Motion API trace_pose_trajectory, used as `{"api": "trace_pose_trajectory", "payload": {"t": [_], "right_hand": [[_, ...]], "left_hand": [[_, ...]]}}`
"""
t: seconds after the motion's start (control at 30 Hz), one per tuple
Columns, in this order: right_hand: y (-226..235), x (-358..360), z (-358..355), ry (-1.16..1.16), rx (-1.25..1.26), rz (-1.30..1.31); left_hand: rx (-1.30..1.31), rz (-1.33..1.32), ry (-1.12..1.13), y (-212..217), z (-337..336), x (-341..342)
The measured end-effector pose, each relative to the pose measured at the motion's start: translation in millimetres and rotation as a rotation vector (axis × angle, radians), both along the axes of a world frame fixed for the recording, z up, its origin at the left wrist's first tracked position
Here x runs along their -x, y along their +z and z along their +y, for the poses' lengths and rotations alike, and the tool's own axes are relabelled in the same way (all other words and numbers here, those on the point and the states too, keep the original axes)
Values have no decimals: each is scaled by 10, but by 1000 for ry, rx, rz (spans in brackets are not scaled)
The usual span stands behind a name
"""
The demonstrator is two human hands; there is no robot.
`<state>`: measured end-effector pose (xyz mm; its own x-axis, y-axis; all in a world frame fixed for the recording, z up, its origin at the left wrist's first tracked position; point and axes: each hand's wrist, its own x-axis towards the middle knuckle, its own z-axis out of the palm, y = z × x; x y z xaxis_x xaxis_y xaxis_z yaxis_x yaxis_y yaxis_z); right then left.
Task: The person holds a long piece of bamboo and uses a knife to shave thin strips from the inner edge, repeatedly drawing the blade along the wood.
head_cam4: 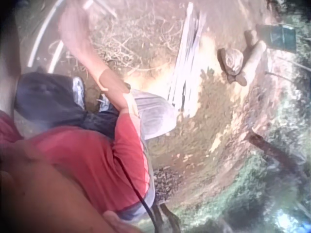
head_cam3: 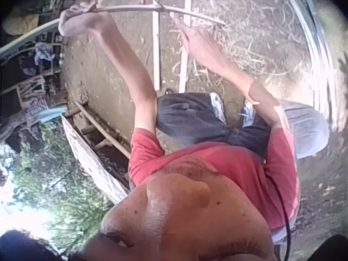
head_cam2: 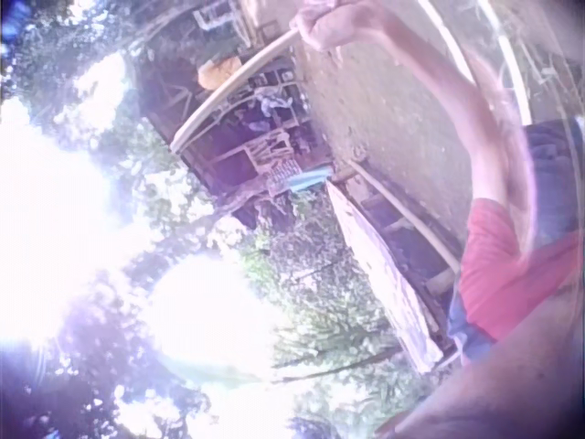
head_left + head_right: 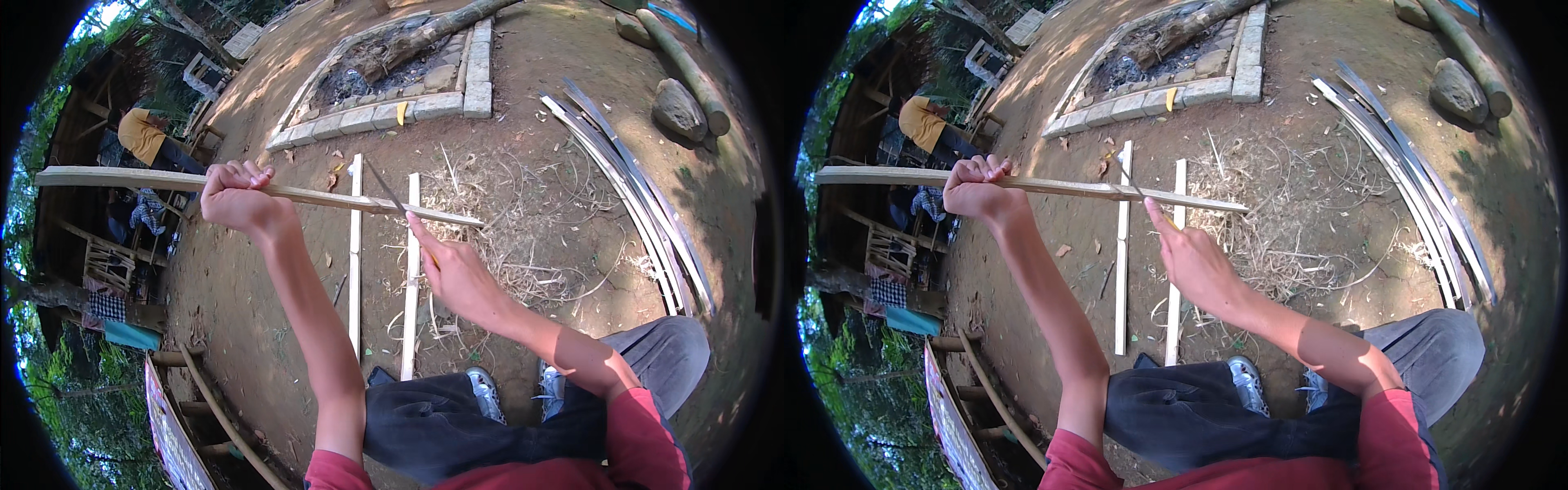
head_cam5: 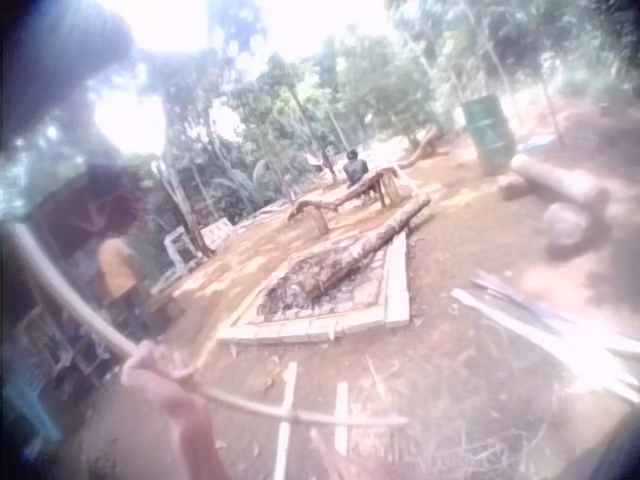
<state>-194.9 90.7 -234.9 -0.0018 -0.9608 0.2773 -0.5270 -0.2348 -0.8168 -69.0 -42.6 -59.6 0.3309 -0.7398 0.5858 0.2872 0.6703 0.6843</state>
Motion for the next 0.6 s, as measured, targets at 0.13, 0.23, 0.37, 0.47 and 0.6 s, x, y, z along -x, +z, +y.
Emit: {"api": "trace_pose_trajectory", "payload": {"t": [0.13, 0.23, 0.37, 0.47, 0.6], "right_hand": [[-181, -91, 7, -111, 199, 189], [-527, 63, -156, -109, -17, 52], [-362, 59, -82, -86, -60, -83], [-222, -60, 37, -122, 92, -16], [-853, 35, -236, -180, 6, 80]], "left_hand": [[-31, 53, -22, 5, 18, 61], [-36, 59, 16, 19, -70, -27], [-27, 56, 0, 18, 48, 53], [-40, 82, -5, 10, 72, 60], [-69, 67, 15, 37, 14, 7]]}}
